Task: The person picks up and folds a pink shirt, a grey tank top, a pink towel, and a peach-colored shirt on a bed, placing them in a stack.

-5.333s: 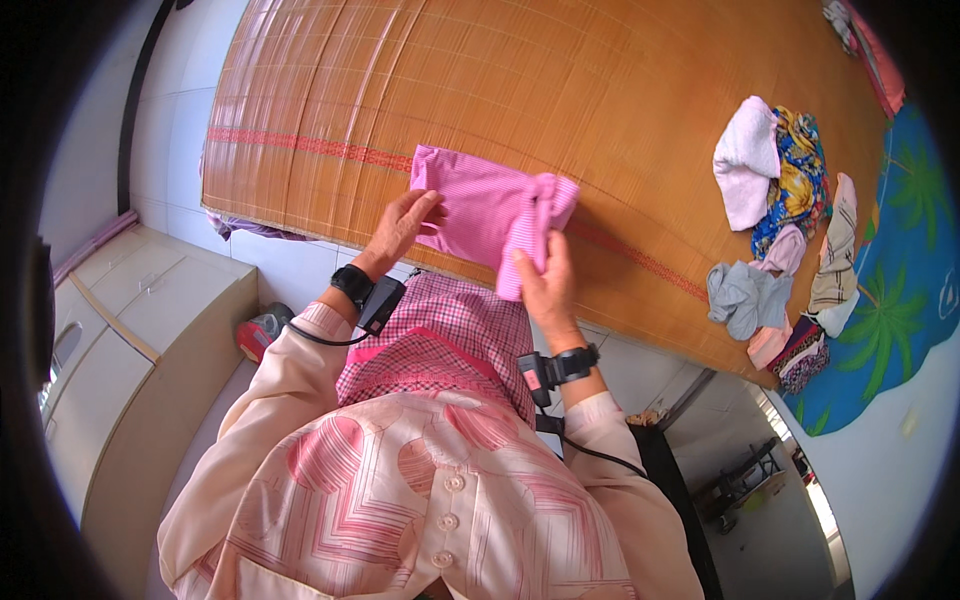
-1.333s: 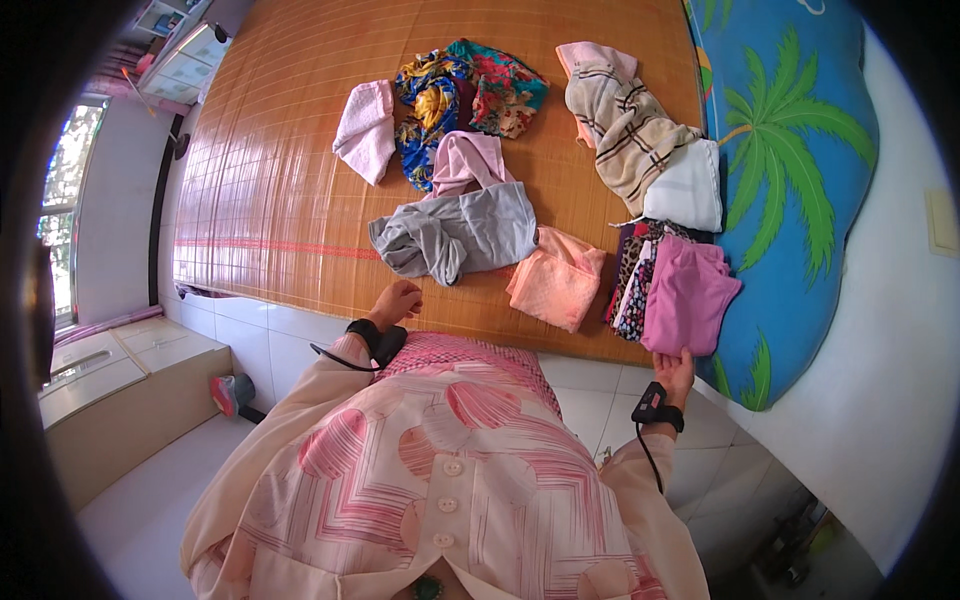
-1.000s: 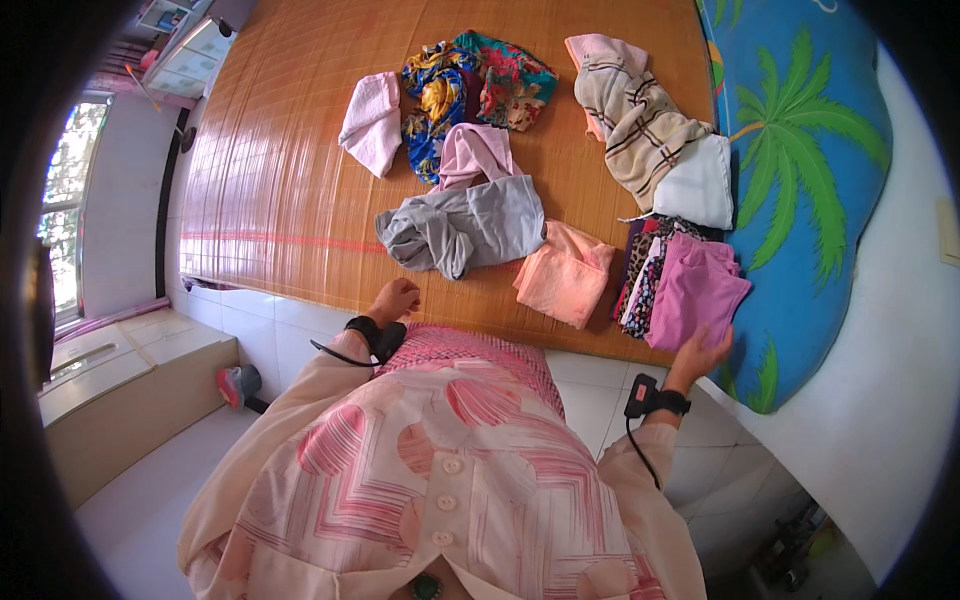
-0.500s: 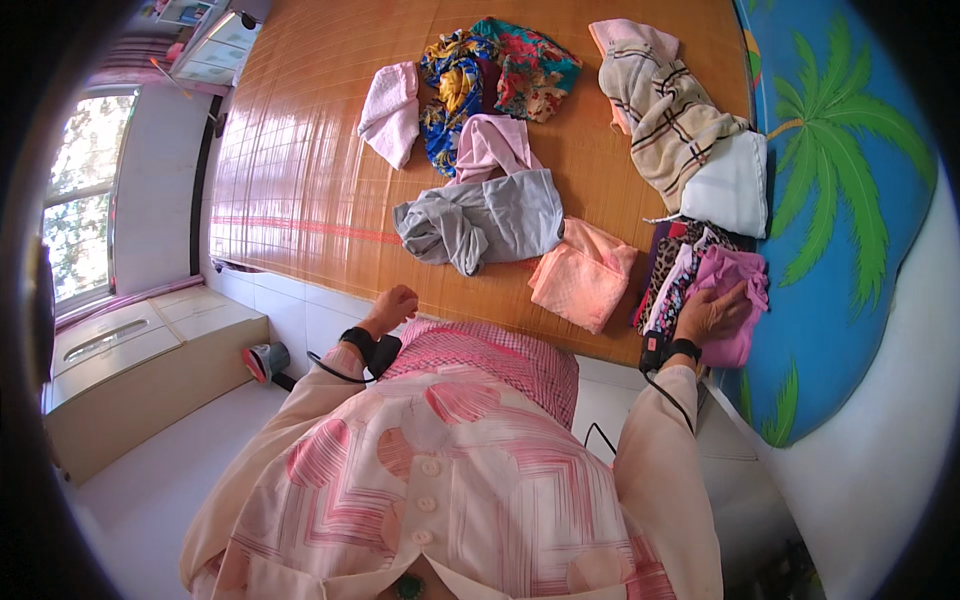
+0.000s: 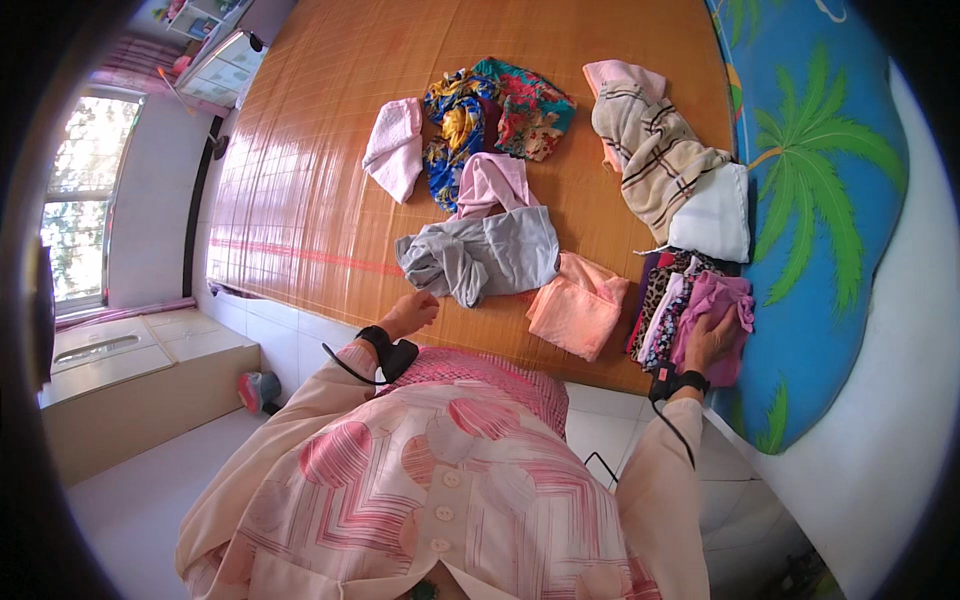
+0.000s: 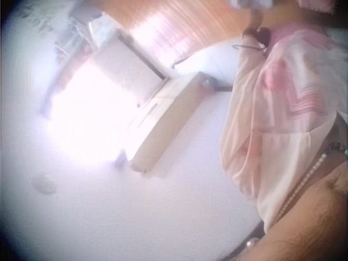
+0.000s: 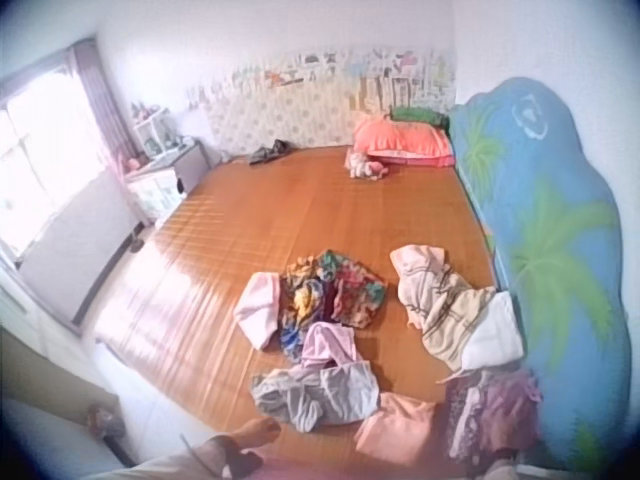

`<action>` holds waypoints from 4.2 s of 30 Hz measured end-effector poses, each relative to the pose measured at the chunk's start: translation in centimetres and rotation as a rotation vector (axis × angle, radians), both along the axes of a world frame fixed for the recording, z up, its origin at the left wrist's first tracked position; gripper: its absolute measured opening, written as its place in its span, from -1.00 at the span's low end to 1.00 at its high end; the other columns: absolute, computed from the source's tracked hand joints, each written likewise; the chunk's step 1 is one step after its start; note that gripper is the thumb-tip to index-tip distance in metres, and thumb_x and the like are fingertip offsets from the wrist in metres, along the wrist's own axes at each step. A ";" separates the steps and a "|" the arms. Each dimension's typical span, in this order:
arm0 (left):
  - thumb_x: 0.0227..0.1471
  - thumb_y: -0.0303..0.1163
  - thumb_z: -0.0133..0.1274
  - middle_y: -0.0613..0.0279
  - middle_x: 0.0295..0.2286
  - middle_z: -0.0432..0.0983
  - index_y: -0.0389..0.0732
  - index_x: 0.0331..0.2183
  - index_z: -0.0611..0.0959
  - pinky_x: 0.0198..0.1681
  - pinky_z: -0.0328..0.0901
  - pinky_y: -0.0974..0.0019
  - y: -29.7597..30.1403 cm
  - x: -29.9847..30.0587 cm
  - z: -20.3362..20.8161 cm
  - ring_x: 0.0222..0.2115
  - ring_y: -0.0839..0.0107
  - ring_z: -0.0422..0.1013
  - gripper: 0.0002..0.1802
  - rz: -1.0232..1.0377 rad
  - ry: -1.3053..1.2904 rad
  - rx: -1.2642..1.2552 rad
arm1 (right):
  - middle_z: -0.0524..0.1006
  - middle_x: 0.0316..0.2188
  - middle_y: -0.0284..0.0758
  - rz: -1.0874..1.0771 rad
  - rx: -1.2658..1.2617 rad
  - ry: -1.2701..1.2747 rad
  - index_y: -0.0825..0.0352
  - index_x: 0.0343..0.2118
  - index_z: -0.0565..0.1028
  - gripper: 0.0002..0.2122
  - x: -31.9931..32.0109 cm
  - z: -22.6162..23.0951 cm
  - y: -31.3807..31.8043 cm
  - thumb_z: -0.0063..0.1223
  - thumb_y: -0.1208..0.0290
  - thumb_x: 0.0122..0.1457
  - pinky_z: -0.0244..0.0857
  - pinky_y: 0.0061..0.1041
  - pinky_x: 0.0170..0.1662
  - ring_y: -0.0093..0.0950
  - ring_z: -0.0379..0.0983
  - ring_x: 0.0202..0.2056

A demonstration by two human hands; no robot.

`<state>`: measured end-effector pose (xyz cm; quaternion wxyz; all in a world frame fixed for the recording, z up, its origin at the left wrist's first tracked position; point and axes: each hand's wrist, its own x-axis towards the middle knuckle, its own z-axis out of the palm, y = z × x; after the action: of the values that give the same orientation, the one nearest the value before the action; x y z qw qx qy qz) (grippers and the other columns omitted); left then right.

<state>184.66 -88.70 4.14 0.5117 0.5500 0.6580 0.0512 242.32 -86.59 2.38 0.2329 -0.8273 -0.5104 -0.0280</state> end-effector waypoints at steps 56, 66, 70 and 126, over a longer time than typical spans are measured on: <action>0.01 -0.41 -0.07 0.13 -0.51 0.49 -0.38 -0.26 0.45 -0.52 0.40 0.34 -24.9 -12.9 2.7 -0.54 0.38 0.46 -0.75 0.452 0.055 -0.342 | 0.41 -0.32 -0.11 0.160 -0.214 0.015 0.28 -0.39 0.38 -0.83 -16.3 -9.5 32.5 -0.11 0.28 0.08 0.28 -0.09 -0.32 -0.05 0.39 -0.31; 0.05 -0.41 -0.09 0.11 -0.48 0.51 -0.37 -0.23 0.46 -0.52 0.40 0.39 -21.7 -10.7 3.0 -0.53 0.38 0.49 -0.74 0.771 0.009 -0.419 | 0.50 -0.56 -0.28 1.040 0.336 1.199 0.31 -0.42 0.47 -0.72 -42.1 11.3 40.1 -0.12 0.16 0.15 0.32 -0.46 -0.37 -0.44 0.47 -0.47; 0.07 -0.39 -0.10 0.10 -0.43 0.52 -0.35 -0.20 0.44 -0.48 0.40 0.37 -18.6 -10.0 4.1 -0.46 0.36 0.50 -0.73 0.914 -0.044 -0.486 | 0.42 -0.60 -0.21 1.183 0.412 1.245 0.37 -0.49 0.39 -0.78 -47.9 15.0 41.4 -0.04 0.29 0.15 0.23 -0.47 -0.43 -0.39 0.34 -0.55; -0.08 -0.37 0.09 0.14 -0.29 0.47 -0.26 0.00 0.36 -0.21 0.32 0.37 -4.5 -22.8 -1.7 -0.28 0.44 0.38 -0.44 0.105 -0.313 -0.126 | 0.50 -0.43 -0.34 0.793 -0.737 1.284 0.37 -0.25 0.42 -0.83 -55.8 2.4 -3.9 -0.03 0.42 0.14 0.35 -0.62 -0.31 -0.60 0.44 -0.41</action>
<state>161.85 -93.18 2.40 0.6382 0.4669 0.6000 0.1217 186.53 -90.46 4.76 0.1858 -0.4650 -0.5081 0.7008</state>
